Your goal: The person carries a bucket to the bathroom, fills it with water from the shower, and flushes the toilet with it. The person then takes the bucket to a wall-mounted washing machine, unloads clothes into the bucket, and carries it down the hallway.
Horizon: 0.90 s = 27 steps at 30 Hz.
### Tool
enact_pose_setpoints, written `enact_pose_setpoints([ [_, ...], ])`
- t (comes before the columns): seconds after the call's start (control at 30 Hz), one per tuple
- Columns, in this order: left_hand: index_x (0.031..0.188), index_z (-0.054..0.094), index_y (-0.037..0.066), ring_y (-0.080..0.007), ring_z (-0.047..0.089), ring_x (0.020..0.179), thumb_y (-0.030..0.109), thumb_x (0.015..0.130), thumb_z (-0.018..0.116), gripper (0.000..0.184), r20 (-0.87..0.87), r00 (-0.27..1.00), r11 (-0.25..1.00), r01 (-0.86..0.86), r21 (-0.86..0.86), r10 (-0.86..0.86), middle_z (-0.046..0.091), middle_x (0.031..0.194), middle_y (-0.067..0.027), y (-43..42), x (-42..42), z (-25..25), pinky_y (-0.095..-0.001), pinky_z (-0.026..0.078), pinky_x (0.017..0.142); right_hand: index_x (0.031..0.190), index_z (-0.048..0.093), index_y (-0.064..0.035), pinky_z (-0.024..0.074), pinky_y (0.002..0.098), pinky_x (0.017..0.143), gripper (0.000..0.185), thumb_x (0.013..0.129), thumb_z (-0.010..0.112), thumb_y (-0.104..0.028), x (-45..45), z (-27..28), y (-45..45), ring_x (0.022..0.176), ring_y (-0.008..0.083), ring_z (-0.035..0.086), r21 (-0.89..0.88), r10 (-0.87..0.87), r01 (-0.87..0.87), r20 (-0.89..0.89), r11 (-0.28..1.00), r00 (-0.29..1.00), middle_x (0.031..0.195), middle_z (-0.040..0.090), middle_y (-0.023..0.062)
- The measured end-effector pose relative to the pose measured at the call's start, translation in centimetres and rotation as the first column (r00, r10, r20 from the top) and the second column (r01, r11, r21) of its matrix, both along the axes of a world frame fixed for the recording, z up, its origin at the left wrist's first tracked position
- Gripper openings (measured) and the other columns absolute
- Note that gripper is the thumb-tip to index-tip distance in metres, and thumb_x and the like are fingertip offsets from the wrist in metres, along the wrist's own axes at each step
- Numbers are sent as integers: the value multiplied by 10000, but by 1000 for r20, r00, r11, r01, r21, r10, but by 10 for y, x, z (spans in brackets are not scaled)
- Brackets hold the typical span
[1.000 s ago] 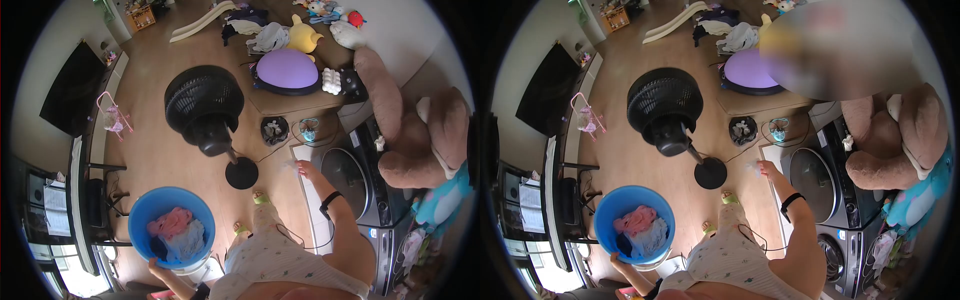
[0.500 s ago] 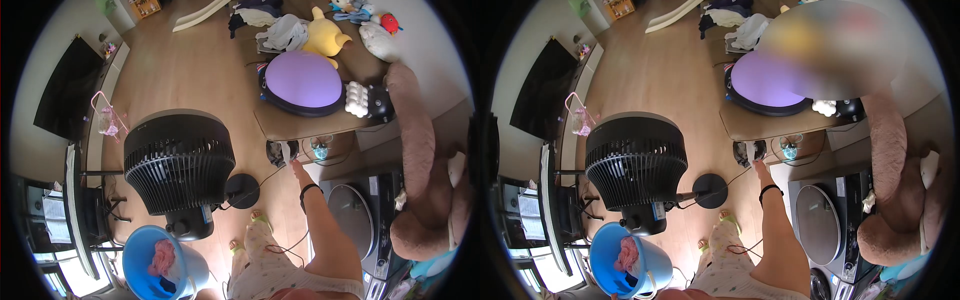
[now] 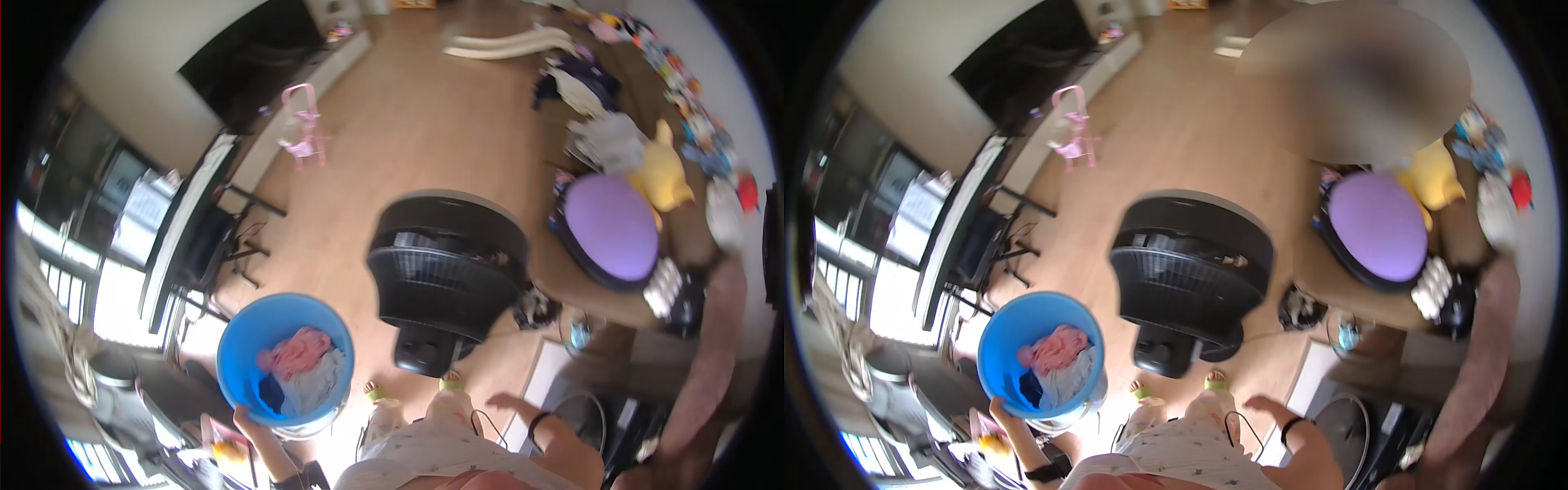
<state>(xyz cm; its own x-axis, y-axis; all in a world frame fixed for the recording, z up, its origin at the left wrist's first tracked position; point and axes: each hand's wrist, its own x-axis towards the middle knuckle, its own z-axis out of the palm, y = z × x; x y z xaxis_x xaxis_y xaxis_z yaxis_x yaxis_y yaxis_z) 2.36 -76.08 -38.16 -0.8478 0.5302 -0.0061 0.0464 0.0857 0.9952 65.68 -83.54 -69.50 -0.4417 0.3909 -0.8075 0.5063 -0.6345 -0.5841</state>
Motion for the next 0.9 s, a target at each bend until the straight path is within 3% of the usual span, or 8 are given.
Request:
enact_pose_setpoints([
  [0.2,798,518,51,-166,536,698,51,656,564,149,225,960,986,161,40,-166,538,776,-48,78,-62,-5,-266,448,648,1052,668,-136,487,363,811,443,889,458,-490,-129,7,12,932,269,638,218,415,-430,112,876,903,1003,675,114],
  [0.37,683,519,48,-166,502,606,29,583,549,105,504,845,976,217,-20,-178,506,659,-30,210,-96,28,-257,418,564,998,680,-109,498,329,761,433,887,481,-477,-255,26,90,904,244,648,21,102,-104,66,994,993,955,679,127],
  [0.4,661,517,54,-163,486,572,29,586,555,87,499,843,966,254,-39,-202,495,634,-26,246,-96,40,-252,406,540,941,680,-92,496,323,736,387,899,474,-417,-275,25,99,861,230,650,392,190,-261,211,882,959,897,673,125],
  [0.5,715,580,8,-175,517,533,-22,574,564,145,530,776,897,437,-62,-342,535,635,-59,316,-138,20,-267,427,502,893,680,-67,485,331,718,373,904,467,-374,-360,23,149,805,228,642,509,213,-512,533,692,819,829,653,144],
  [0.57,746,608,-13,-176,519,492,-51,574,565,182,549,716,851,525,-18,-431,552,627,-69,370,-153,14,-265,425,471,994,663,-45,461,352,814,513,904,448,-503,-418,93,214,896,226,622,391,-505,446,56,805,861,917,642,170],
  [0.63,758,620,-21,-170,509,454,-72,576,563,198,560,667,819,573,35,-491,558,611,-66,425,-160,12,-256,415,446,1100,617,-37,436,397,882,626,893,423,-595,-458,133,285,968,257,600,216,-752,738,-25,640,659,1057,623,148],
  [0.8,754,628,-17,-154,515,462,-72,580,569,191,580,492,665,737,121,-650,569,596,-56,591,-166,-12,-258,424,452,1195,553,-40,452,433,876,679,859,487,-627,-483,195,491,1045,304,578,-169,-886,910,-350,379,304,1235,549,114],
  [0.9,793,635,-23,-154,527,471,-66,581,570,226,579,400,597,778,196,-710,587,625,-60,700,-156,-12,-261,431,453,1229,518,-14,500,413,827,604,877,563,-503,-473,199,620,988,248,596,21,-825,878,-329,479,459,1128,598,98],
])
